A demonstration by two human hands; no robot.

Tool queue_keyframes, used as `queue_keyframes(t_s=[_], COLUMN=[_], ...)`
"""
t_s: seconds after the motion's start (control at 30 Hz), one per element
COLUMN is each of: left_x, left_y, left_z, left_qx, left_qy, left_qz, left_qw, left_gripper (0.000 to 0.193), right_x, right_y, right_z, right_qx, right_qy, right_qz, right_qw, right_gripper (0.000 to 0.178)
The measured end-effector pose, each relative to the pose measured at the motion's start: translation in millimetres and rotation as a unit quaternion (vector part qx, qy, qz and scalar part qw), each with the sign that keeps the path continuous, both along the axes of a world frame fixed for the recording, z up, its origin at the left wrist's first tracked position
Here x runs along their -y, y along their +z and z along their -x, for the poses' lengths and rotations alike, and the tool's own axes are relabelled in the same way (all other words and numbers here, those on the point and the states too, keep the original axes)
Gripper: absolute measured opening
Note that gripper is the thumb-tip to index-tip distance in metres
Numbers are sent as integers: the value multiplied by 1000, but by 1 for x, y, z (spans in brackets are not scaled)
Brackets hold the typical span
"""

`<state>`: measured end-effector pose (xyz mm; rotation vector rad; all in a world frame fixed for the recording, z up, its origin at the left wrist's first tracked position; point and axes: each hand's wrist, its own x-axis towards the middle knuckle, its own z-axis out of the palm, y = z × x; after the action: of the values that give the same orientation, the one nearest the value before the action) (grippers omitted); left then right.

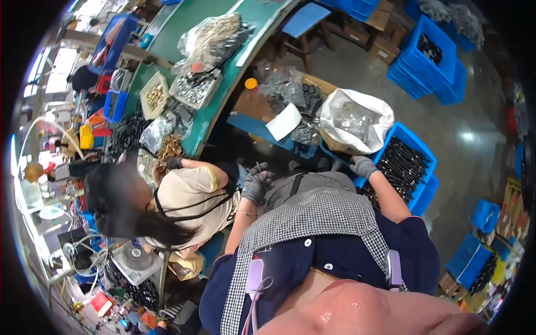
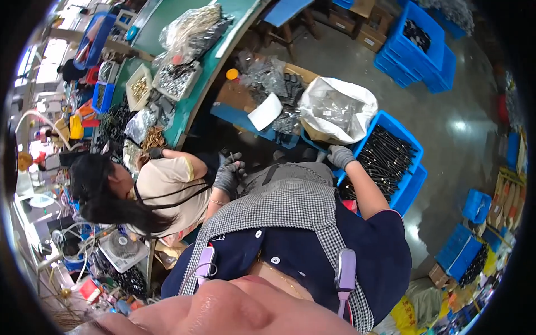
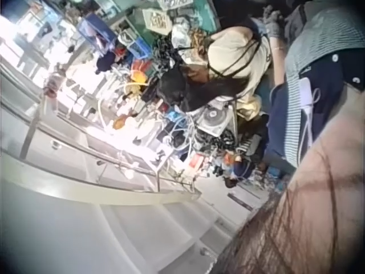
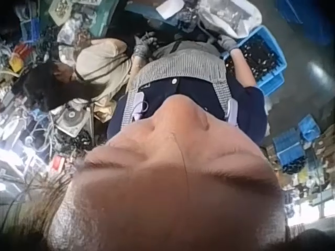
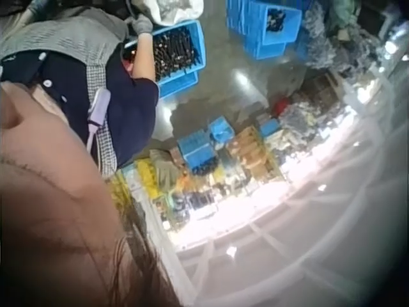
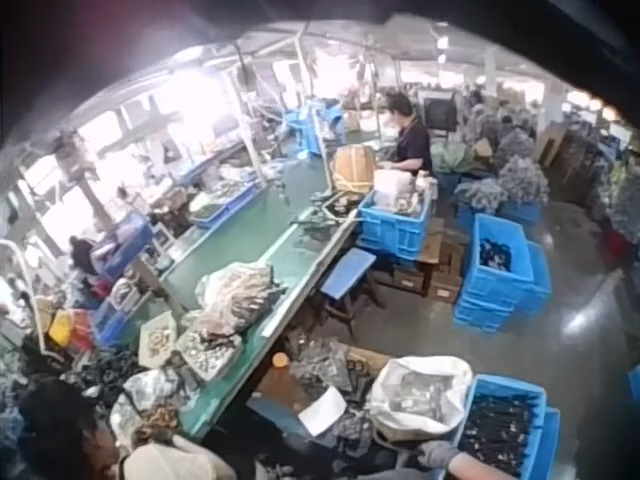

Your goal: Assembling small metal pins into plastic components using a power tool on a factory assembly line.

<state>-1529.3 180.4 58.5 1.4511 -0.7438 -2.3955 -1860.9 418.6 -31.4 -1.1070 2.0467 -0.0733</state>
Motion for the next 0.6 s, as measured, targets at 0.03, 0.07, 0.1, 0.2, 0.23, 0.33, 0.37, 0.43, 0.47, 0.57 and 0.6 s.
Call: queue_keyframes(t_s=[0.03, 0.07, 0.1, 0.2, 0.23, 0.33, 0.37, 0.43, 0.47, 0.57, 0.6], left_x=[3, 6, 12, 30, 34, 47, 45, 45, 48, 49, 43], left_y=[0, 8, 6, -2, -5, -1, 1, 8, 10, -8, -11], left_z=[-6, -1, -8, -24, -34, -64, -72, -83, -82, -80, -99], left_qx=[-5, 30, 30, 18, 18, 17, 19, 12, 0, -16, 5], left_qy=[5, 14, 25, 34, 38, 58, 60, 28, 3, -38, -9], left_qz=[-5, -19, -15, 7, 1, 10, 4, -10, -18, -44, -45], left_qw=[1000, 999, 999, 999, 999, 998, 998, 999, 1000, 998, 999], left_gripper=[34, 40, 40, 46, 46, 45, 45, 44, 44, 44, 44], right_x=[-6, -16, -22, -57, -66, -83, -76, -89, -113, -168, -121], right_y=[-5, -15, -26, -54, -55, -58, -44, -67, -87, -98, -88], right_z=[0, 0, 2, -3, -7, -17, -22, -18, -5, 37, 32], right_qx=[1, 15, 27, 11, 0, 60, 23, 3, -18, -5, 17], right_qy=[-20, -49, -77, -154, -148, -92, -59, 54, 158, 169, 97], right_qz=[39, 37, 38, -60, -120, -202, -260, -237, -211, -156, -183], right_qw=[999, 998, 996, 986, 982, 973, 964, 970, 965, 973, 978], right_gripper=[34, 34, 34, 36, 38, 38, 33, 32, 31, 34, 33])
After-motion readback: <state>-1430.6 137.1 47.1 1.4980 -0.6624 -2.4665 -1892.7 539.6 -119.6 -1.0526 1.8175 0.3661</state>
